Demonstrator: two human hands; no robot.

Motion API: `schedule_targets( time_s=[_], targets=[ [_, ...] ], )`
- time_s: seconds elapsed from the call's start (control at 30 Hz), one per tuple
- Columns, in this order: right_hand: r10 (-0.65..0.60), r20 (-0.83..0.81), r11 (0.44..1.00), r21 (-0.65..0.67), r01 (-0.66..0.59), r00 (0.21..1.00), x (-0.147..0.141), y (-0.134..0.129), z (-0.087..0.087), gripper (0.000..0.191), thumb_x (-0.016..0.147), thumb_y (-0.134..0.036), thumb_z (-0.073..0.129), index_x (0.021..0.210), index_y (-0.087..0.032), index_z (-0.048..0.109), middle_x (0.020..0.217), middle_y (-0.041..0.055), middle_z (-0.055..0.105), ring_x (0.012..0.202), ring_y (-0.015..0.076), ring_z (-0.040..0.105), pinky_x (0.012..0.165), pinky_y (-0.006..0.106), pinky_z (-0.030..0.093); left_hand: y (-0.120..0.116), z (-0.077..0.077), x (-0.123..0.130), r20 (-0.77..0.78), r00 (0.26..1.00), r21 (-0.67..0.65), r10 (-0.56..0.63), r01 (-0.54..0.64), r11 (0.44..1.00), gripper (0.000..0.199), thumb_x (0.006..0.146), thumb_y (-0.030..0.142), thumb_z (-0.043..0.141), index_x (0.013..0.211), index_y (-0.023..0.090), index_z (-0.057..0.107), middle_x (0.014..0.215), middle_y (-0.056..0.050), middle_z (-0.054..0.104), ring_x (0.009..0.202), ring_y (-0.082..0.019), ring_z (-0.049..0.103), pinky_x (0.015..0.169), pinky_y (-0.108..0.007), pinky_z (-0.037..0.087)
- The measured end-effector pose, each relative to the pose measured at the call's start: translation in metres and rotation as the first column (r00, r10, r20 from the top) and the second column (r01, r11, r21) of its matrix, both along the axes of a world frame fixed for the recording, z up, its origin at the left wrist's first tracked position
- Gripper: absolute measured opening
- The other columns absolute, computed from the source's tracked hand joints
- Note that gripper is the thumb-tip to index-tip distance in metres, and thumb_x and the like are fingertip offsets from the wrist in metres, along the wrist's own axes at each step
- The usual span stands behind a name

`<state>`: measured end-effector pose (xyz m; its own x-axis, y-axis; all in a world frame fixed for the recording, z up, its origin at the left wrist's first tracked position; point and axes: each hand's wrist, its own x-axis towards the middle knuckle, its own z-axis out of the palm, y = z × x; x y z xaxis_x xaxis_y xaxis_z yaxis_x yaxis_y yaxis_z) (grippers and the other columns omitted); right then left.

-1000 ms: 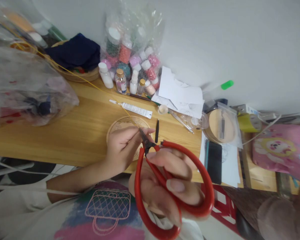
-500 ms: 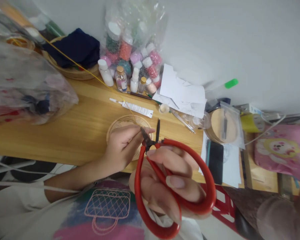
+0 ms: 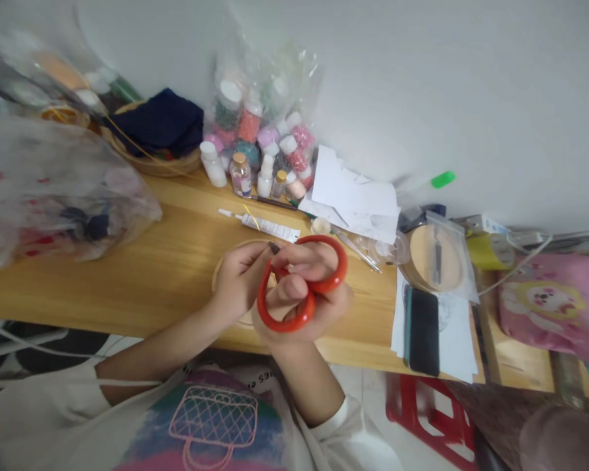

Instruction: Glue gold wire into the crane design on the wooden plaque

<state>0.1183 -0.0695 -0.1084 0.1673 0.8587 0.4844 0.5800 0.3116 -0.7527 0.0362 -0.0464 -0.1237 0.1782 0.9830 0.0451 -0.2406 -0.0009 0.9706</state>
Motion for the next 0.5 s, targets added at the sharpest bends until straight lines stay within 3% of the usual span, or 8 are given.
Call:
schedule_targets(
  time_s=[0.03,0.07,0.1,0.17,0.37,0.5],
  targets=[
    [-0.057,-0.036,0.993,0.103,0.061,0.998,-0.006,0.006,0.004,0.033,0.104,-0.049,0.027,0.087,-0.028,0.046,0.072,0.0024,0.057,0.069,0.0208,0.061,0.068,0.042,0.052,0.002,-0.001,0.0,0.026,1.0,-0.028,0.008,-0.008,1.0,0.042,0.092,0.044,0.057,0.059,0.019,0.055,0.053,0.002,0.059,0.053,-0.013,0.057,0.051,-0.023,0.045],
    [-0.183,-0.148,0.93,0.295,0.22,0.972,-0.012,0.012,0.008,0.03,0.103,-0.048,0.032,0.084,-0.028,0.042,0.066,-0.0002,0.054,0.062,0.0188,0.057,0.065,0.039,0.049,0.005,-0.002,0.001,0.046,0.999,-0.046,0.016,-0.014,0.999,0.042,0.091,0.045,0.058,0.058,0.019,0.054,0.053,0.002,0.058,0.054,-0.013,0.057,0.052,-0.024,0.045],
    [-0.228,-0.214,0.858,0.416,0.3,0.95,-0.018,0.019,0.01,0.024,0.102,-0.045,0.04,0.085,-0.028,0.041,0.065,-0.0022,0.053,0.059,0.0174,0.054,0.064,0.037,0.047,0.006,-0.002,0.001,0.06,0.998,-0.055,0.026,-0.023,0.998,0.042,0.091,0.045,0.057,0.058,0.019,0.053,0.052,0.002,0.056,0.054,-0.013,0.057,0.052,-0.024,0.046],
    [-0.211,-0.27,0.802,0.501,0.324,0.939,-0.027,0.03,0.01,0.019,0.101,-0.039,0.045,0.087,-0.028,0.041,0.062,-0.0042,0.052,0.057,0.016,0.05,0.063,0.034,0.043,0.009,-0.004,0.002,0.067,0.997,-0.057,0.043,-0.04,0.998,0.043,0.09,0.046,0.056,0.057,0.019,0.051,0.051,0.002,0.054,0.054,-0.013,0.055,0.052,-0.023,0.045],
    [-0.16,-0.284,0.826,0.486,0.286,0.945,-0.031,0.043,0.005,0.018,0.101,-0.039,0.047,0.089,-0.026,0.044,0.066,-0.004,0.056,0.061,0.0149,0.053,0.066,0.032,0.043,0.014,-0.007,0.003,0.102,0.992,-0.079,0.078,-0.07,0.994,0.043,0.088,0.048,0.058,0.058,0.018,0.051,0.051,0.002,0.054,0.05,-0.011,0.051,0.048,-0.022,0.042],
    [-0.235,-0.296,0.844,0.41,0.345,0.926,-0.026,0.039,0.018,0.019,0.102,-0.039,0.042,0.087,-0.026,0.04,0.064,-0.0046,0.056,0.059,0.0149,0.056,0.061,0.031,0.044,0.013,-0.004,0.001,0.124,0.99,-0.067,0.072,-0.064,0.996,0.039,0.091,0.043,0.056,0.062,0.017,0.056,0.053,0.002,0.056,0.049,-0.01,0.053,0.048,-0.021,0.043]
  ],
)
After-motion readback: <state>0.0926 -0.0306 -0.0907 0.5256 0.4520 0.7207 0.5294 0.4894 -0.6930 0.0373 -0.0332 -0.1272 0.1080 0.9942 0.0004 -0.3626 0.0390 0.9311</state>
